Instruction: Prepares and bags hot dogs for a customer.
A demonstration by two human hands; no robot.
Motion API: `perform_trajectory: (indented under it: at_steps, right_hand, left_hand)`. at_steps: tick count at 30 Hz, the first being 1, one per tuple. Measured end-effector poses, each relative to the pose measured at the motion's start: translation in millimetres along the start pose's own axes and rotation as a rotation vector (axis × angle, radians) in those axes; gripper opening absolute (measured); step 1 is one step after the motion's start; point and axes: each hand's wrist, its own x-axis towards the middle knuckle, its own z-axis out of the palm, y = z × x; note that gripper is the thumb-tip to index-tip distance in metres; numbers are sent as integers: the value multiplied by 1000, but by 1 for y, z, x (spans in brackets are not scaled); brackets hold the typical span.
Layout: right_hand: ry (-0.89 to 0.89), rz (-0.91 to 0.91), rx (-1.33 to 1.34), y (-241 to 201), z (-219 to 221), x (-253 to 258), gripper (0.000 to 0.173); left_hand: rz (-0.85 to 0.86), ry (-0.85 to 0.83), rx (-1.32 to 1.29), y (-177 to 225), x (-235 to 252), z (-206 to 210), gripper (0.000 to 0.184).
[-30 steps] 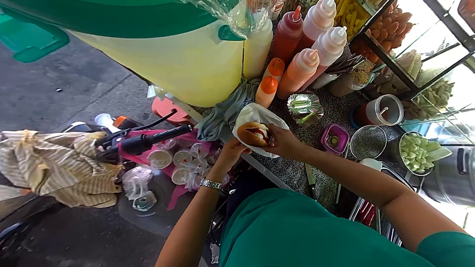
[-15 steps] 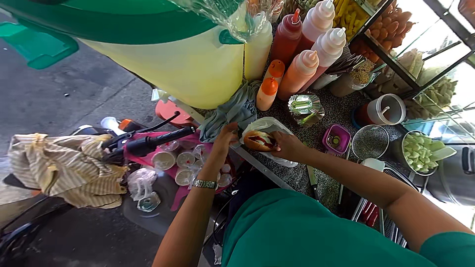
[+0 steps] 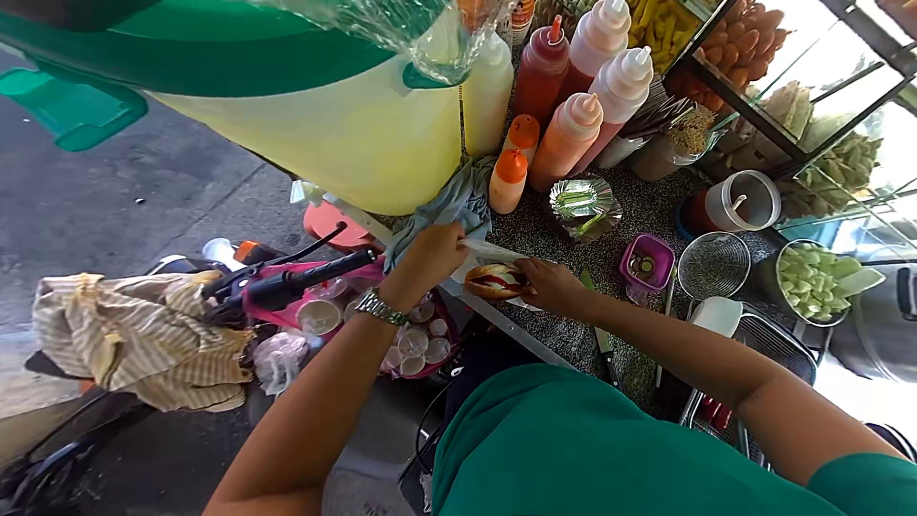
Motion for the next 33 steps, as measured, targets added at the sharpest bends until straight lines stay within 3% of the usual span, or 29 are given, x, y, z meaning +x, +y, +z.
perform_trajectory:
  at_steps: [5,11,18,26,31,33]
  right_hand:
    - [50,128,81,5,-5,9,55]
    - [32,159,-45,-5,-4,12,57]
    - [-94,238,-122,-21,5,25,58]
    - [-178,239,-158,-23,13,33,53]
    - [-206,212,-110,-26,-5,19,74]
    - [-204,191,-132,-31,-23,4,74]
  left_hand:
    - [56,229,-18,6,-50,19,23]
    - [77,335,-103,28,-63,27,26]
    - [149,273,-167,50,-61,34,24]
    - [208,377,-225,37,-76,18,23]
    - [195,368,-241,39,-95,2,36]
    - [138,399,-111,46,-104,-4,28]
